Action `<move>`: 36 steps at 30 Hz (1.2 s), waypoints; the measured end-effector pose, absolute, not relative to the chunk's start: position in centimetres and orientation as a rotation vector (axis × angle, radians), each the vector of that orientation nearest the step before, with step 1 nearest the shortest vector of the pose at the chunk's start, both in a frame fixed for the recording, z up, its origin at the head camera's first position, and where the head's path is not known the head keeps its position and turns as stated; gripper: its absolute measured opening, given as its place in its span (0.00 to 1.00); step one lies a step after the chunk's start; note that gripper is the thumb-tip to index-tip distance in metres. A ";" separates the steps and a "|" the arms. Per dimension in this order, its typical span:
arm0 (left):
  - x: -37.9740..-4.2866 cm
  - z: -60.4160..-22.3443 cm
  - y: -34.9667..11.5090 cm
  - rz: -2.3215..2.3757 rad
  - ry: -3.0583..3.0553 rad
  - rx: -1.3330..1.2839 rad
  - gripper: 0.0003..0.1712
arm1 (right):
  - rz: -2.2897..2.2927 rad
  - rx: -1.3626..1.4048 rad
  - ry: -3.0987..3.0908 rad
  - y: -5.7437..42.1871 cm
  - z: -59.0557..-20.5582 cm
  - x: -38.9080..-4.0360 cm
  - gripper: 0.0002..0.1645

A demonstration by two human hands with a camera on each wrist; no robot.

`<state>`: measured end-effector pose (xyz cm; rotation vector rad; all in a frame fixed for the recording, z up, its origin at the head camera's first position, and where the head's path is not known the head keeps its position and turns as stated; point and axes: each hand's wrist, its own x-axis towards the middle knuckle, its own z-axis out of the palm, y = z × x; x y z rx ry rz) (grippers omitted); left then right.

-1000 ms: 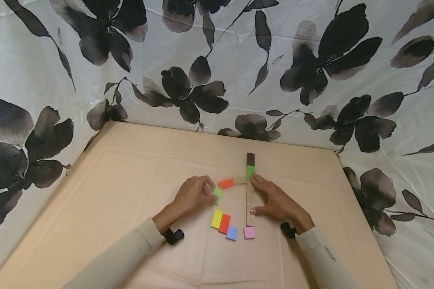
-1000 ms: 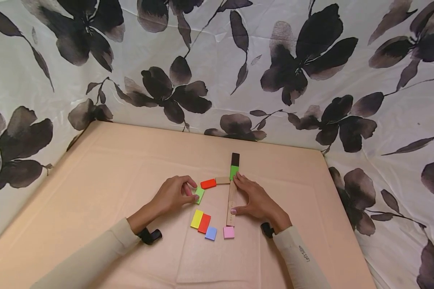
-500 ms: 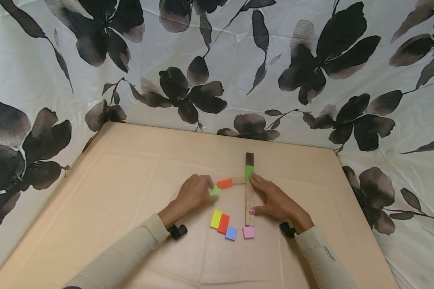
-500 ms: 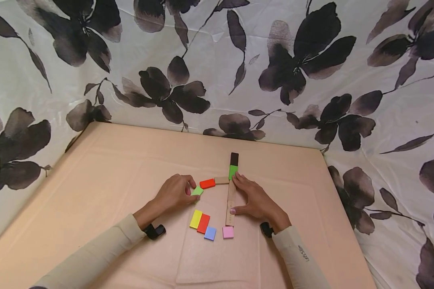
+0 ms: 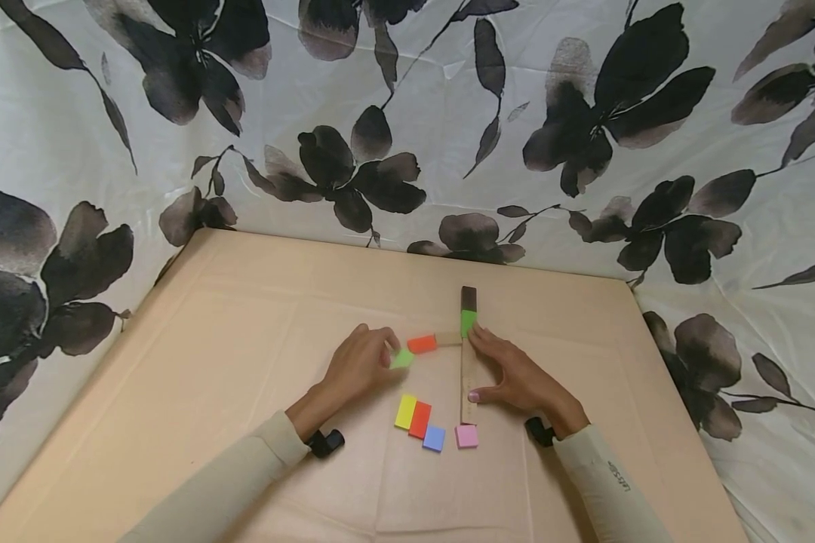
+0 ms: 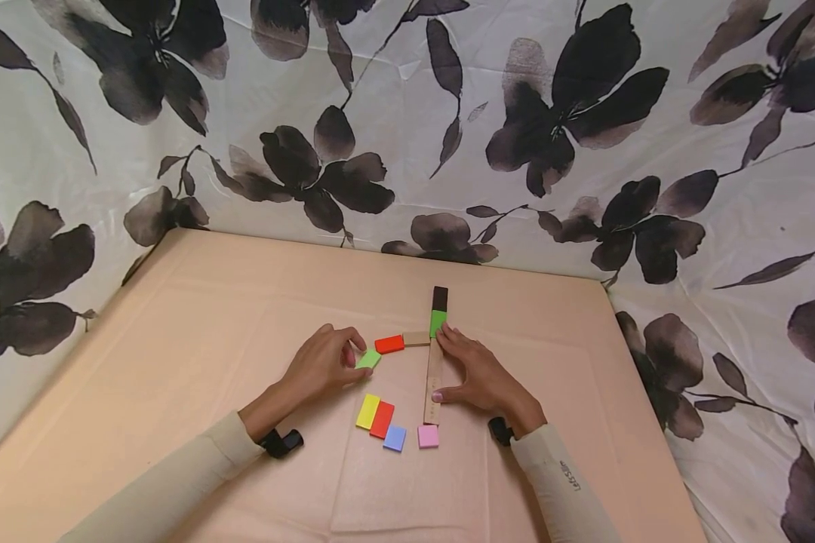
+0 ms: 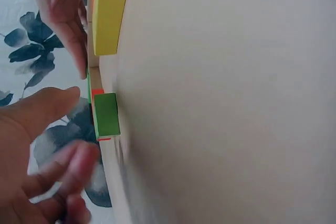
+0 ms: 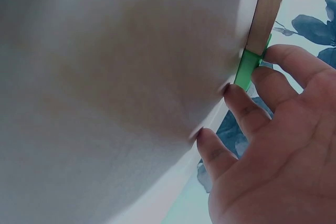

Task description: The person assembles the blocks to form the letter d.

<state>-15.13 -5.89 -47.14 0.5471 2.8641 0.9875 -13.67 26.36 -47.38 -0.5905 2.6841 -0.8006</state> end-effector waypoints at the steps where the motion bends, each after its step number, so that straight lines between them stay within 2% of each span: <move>1: -14.9 -47.1 -6.1 0.999 2.856 0.572 0.18 | -0.800 -0.590 2.682 26.3 -47.4 -13.7 0.69; 12: -11.7 -47.2 -7.9 0.950 2.603 0.931 0.27 | -0.789 -0.609 2.690 26.4 -47.3 -13.7 0.68; 27: -11.8 -47.8 -6.7 0.730 2.928 0.913 0.28 | -0.802 -0.596 2.688 26.4 -47.6 -13.7 0.69; 36: -12.7 -47.1 -7.1 0.753 2.779 0.974 0.30 | -0.810 -0.596 2.683 26.2 -47.4 -13.7 0.69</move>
